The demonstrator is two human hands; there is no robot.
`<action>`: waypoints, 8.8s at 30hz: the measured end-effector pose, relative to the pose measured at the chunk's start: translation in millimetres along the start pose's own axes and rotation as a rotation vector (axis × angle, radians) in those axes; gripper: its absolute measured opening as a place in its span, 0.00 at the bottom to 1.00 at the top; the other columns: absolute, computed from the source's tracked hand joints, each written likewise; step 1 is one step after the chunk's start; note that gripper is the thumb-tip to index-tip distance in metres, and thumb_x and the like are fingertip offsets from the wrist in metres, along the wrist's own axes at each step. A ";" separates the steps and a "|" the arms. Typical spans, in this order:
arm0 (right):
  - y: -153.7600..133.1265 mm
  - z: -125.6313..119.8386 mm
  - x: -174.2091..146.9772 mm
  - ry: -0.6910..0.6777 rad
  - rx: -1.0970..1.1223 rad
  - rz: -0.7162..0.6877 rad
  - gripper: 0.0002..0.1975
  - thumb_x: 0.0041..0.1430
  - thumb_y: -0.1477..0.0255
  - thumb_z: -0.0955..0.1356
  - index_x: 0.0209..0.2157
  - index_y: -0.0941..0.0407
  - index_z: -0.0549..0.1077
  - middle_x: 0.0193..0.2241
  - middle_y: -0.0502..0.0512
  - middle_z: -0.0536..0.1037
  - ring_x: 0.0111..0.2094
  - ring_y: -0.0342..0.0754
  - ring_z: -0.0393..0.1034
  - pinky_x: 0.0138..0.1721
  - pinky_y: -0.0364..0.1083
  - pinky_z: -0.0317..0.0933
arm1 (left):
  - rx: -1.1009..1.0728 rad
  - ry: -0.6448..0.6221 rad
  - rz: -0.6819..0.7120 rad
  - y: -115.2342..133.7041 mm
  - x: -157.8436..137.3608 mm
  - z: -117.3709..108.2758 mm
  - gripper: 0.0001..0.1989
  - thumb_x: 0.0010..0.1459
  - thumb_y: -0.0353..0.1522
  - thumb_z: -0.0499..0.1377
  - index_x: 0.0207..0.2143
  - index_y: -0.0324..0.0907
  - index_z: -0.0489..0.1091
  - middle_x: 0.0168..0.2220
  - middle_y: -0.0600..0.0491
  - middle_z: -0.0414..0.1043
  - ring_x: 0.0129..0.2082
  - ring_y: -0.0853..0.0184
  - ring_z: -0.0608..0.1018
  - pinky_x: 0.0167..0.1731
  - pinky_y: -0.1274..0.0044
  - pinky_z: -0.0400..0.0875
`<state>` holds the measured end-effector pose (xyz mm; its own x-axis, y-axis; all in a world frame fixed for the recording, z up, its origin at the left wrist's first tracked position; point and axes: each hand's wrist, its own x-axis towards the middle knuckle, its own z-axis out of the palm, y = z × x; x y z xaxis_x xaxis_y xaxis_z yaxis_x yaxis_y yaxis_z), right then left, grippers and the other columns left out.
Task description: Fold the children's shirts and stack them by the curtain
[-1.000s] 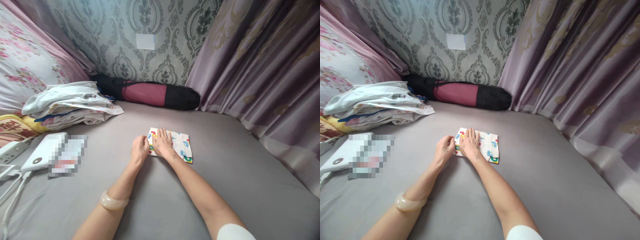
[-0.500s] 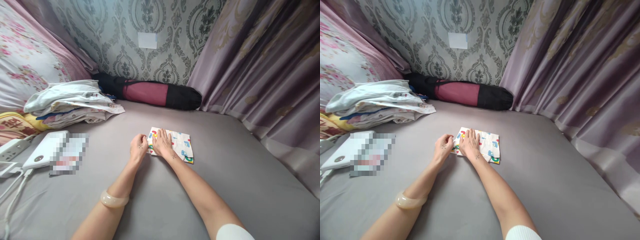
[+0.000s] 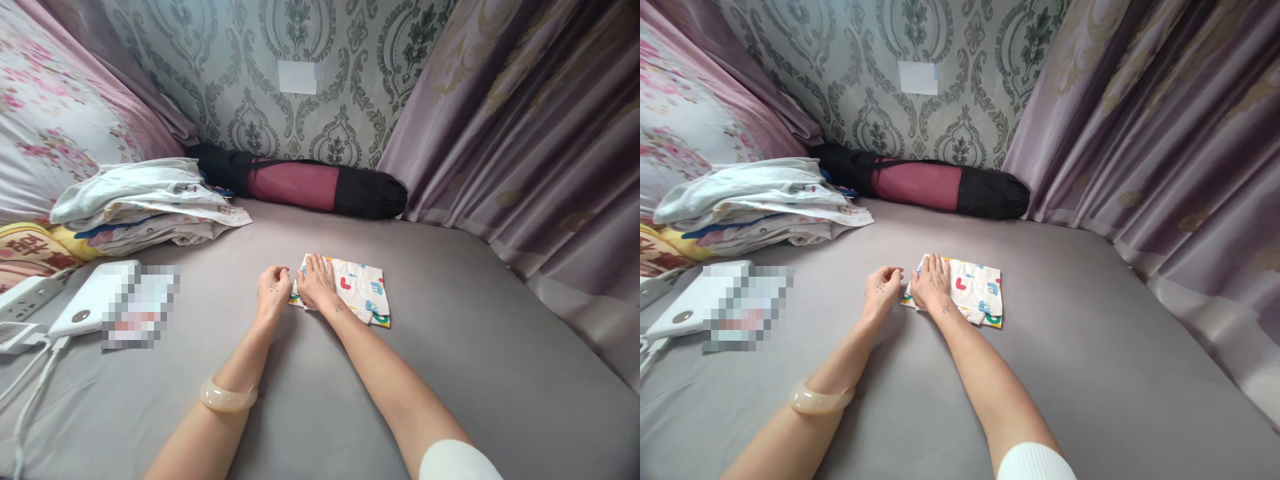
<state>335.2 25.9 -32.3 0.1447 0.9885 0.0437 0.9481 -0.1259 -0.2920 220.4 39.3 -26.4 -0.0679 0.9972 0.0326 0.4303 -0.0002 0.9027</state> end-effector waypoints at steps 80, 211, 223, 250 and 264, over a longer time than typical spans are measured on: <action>74.0 -22.9 -42.7 0.059 -0.080 0.208 0.31 0.70 0.61 0.50 0.67 0.65 0.52 0.68 0.66 0.50 0.69 0.53 0.39 0.66 0.57 0.29 | 0.800 -0.515 0.597 7.7 -40.1 21.3 0.25 0.68 0.41 0.43 0.63 0.42 0.55 0.68 0.44 0.50 0.69 0.56 0.51 0.63 0.53 0.48; 144.0 -90.0 -69.3 0.121 0.917 0.692 0.08 0.51 0.77 0.71 0.20 0.61 0.72 0.07 0.37 0.53 0.12 0.33 0.43 0.13 0.36 0.35 | 0.184 -0.335 -0.056 48.7 21.1 6.1 0.08 0.43 0.35 0.62 0.26 0.39 0.75 0.19 0.55 0.69 0.24 0.66 0.72 0.24 0.78 0.61; 207.4 -134.8 -102.3 0.327 0.949 0.890 0.10 0.57 0.76 0.68 0.23 0.61 0.70 0.19 0.53 0.77 0.13 0.36 0.63 0.11 0.36 0.46 | 0.031 -0.534 0.048 121.6 -34.8 46.4 0.12 0.37 0.40 0.64 0.24 0.42 0.76 0.17 0.57 0.66 0.18 0.72 0.61 0.18 0.79 0.52; 319.2 -180.4 -182.8 0.541 -0.028 1.013 0.21 0.61 0.78 0.62 0.56 0.63 0.59 0.52 0.69 0.72 0.55 0.55 0.66 0.49 0.46 0.63 | -0.202 -0.943 0.050 170.8 -175.5 302.7 0.07 0.50 0.31 0.60 0.28 0.36 0.76 0.24 0.51 0.76 0.20 0.72 0.72 0.22 0.80 0.67; 352.9 -168.1 -180.5 0.536 -0.161 1.063 0.24 0.58 0.79 0.63 0.57 0.65 0.58 0.53 0.72 0.70 0.59 0.56 0.61 0.48 0.46 0.63 | -0.104 -1.026 0.027 171.7 -184.3 344.2 0.08 0.55 0.33 0.59 0.33 0.38 0.75 0.26 0.50 0.78 0.15 0.75 0.69 0.16 0.83 0.60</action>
<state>691.3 -211.0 17.4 0.9392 0.2284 0.2566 0.3024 -0.9040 -0.3021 616.6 -118.6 -25.1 0.7625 0.5811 -0.2843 0.3369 0.0184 0.9413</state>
